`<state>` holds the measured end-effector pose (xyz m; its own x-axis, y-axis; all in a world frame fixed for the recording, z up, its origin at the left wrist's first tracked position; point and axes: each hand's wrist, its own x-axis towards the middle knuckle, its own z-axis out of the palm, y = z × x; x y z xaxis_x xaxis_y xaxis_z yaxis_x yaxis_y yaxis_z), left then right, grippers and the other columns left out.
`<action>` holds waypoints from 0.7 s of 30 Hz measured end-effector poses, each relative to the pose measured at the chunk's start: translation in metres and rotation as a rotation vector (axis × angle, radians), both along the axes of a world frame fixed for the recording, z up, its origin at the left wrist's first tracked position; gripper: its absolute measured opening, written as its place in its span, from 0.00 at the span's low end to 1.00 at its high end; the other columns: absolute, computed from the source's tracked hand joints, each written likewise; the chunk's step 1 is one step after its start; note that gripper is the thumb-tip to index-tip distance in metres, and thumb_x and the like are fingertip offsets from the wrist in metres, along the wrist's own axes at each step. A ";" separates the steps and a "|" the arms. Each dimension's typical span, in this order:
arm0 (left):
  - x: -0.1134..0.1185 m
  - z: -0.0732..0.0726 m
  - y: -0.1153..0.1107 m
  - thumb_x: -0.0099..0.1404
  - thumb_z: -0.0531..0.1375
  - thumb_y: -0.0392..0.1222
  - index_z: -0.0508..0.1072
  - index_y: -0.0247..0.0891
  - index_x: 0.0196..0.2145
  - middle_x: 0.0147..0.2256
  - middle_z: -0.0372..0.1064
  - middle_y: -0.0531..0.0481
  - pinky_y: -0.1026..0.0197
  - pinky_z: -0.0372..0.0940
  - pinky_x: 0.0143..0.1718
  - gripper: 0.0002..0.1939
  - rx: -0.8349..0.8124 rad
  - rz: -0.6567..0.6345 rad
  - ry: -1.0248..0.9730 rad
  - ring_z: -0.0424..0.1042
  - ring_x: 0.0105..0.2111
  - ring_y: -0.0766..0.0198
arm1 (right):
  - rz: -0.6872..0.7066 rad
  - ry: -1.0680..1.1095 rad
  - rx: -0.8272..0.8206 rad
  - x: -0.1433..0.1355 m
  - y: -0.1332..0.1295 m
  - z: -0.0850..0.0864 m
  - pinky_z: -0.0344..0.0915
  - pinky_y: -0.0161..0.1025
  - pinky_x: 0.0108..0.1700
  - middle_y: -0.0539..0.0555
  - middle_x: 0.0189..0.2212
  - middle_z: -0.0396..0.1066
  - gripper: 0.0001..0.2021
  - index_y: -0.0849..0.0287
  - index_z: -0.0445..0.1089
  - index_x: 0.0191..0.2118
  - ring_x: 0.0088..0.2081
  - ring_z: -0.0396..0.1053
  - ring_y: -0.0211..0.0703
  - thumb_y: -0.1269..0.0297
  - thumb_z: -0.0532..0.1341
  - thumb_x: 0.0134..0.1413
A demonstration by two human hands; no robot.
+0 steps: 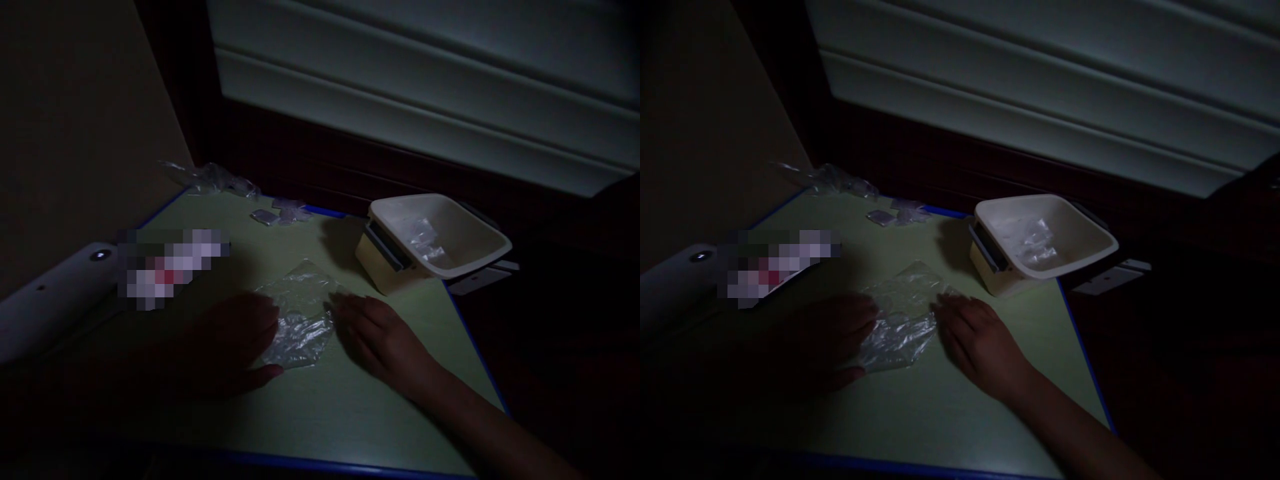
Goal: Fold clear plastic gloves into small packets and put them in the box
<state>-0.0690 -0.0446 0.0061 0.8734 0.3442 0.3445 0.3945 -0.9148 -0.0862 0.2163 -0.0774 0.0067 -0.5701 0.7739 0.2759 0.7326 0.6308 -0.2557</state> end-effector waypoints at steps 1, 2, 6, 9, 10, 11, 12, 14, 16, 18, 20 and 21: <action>-0.006 -0.003 0.001 0.70 0.48 0.52 0.72 0.30 0.41 0.44 0.70 0.36 0.48 0.62 0.47 0.22 0.007 0.039 0.021 0.67 0.45 0.49 | -0.016 -0.003 0.016 -0.002 -0.002 0.001 0.65 0.51 0.52 0.63 0.50 0.70 0.17 0.65 0.67 0.53 0.50 0.67 0.50 0.69 0.51 0.62; -0.012 -0.005 0.002 0.70 0.47 0.52 0.72 0.30 0.41 0.45 0.69 0.36 0.47 0.62 0.48 0.22 0.012 0.050 0.040 0.67 0.46 0.49 | -0.027 -0.018 0.026 -0.005 -0.004 0.000 0.66 0.51 0.50 0.63 0.47 0.72 0.16 0.65 0.68 0.52 0.47 0.69 0.50 0.69 0.51 0.62; -0.021 -0.013 -0.006 0.70 0.48 0.50 0.72 0.31 0.41 0.44 0.70 0.38 0.49 0.62 0.48 0.20 -0.010 0.107 0.065 0.67 0.44 0.52 | -0.060 -0.111 0.027 -0.014 -0.006 -0.004 0.63 0.54 0.53 0.62 0.48 0.72 0.15 0.64 0.70 0.50 0.49 0.69 0.53 0.66 0.52 0.62; -0.020 -0.014 -0.022 0.69 0.50 0.50 0.72 0.31 0.43 0.44 0.71 0.38 0.51 0.63 0.48 0.20 -0.023 0.133 0.057 0.68 0.44 0.52 | -0.065 -0.142 0.020 -0.014 0.001 -0.009 0.58 0.58 0.57 0.62 0.51 0.70 0.16 0.64 0.69 0.51 0.53 0.66 0.53 0.66 0.52 0.63; -0.019 -0.015 -0.029 0.69 0.50 0.51 0.72 0.31 0.44 0.43 0.71 0.38 0.51 0.63 0.48 0.20 -0.030 0.146 0.051 0.68 0.44 0.53 | -0.057 -0.139 0.012 -0.012 0.005 -0.010 0.57 0.58 0.57 0.62 0.51 0.70 0.16 0.64 0.69 0.51 0.53 0.66 0.53 0.67 0.52 0.63; -0.018 -0.016 -0.035 0.69 0.50 0.51 0.71 0.31 0.45 0.43 0.71 0.39 0.51 0.63 0.48 0.21 -0.036 0.163 0.043 0.68 0.44 0.53 | -0.045 -0.130 -0.002 -0.011 0.010 -0.011 0.57 0.58 0.57 0.62 0.52 0.70 0.16 0.64 0.69 0.51 0.53 0.66 0.53 0.67 0.51 0.63; -0.016 -0.017 -0.041 0.69 0.49 0.52 0.71 0.31 0.46 0.44 0.71 0.40 0.52 0.63 0.49 0.22 -0.035 0.168 0.027 0.68 0.44 0.53 | -0.029 -0.114 -0.019 -0.009 0.014 -0.011 0.57 0.57 0.57 0.62 0.52 0.69 0.15 0.63 0.69 0.52 0.54 0.66 0.52 0.68 0.51 0.63; -0.013 -0.016 -0.048 0.70 0.48 0.51 0.69 0.32 0.48 0.47 0.70 0.40 0.52 0.61 0.51 0.22 0.001 0.150 -0.043 0.66 0.49 0.53 | 0.014 -0.062 -0.060 -0.006 0.023 -0.012 0.58 0.57 0.57 0.62 0.53 0.69 0.15 0.63 0.68 0.51 0.54 0.66 0.51 0.69 0.51 0.62; -0.009 -0.011 -0.044 0.70 0.50 0.46 0.68 0.33 0.50 0.51 0.67 0.42 0.51 0.59 0.53 0.18 0.022 0.142 -0.054 0.63 0.53 0.52 | 0.041 0.028 -0.097 -0.005 0.031 -0.013 0.59 0.54 0.56 0.62 0.53 0.68 0.16 0.62 0.68 0.52 0.54 0.65 0.50 0.71 0.50 0.62; -0.004 -0.003 -0.027 0.69 0.51 0.39 0.69 0.33 0.48 0.48 0.69 0.42 0.51 0.61 0.51 0.14 0.036 0.184 -0.052 0.65 0.50 0.53 | -0.022 0.145 -0.136 -0.006 0.038 -0.014 0.62 0.50 0.54 0.62 0.52 0.69 0.16 0.60 0.68 0.51 0.53 0.67 0.48 0.71 0.51 0.61; -0.001 0.003 -0.001 0.67 0.50 0.33 0.69 0.30 0.47 0.46 0.69 0.40 0.51 0.64 0.47 0.14 -0.012 0.243 -0.019 0.68 0.46 0.54 | -0.154 0.232 -0.168 -0.008 0.046 -0.015 0.65 0.47 0.50 0.62 0.47 0.71 0.14 0.60 0.69 0.49 0.48 0.69 0.48 0.70 0.52 0.60; 0.000 0.004 0.014 0.67 0.50 0.32 0.69 0.29 0.48 0.46 0.68 0.39 0.51 0.65 0.46 0.14 -0.067 0.289 -0.017 0.68 0.45 0.54 | -0.219 0.253 -0.179 -0.010 0.051 -0.017 0.66 0.47 0.47 0.62 0.44 0.71 0.13 0.60 0.69 0.47 0.45 0.70 0.49 0.69 0.53 0.59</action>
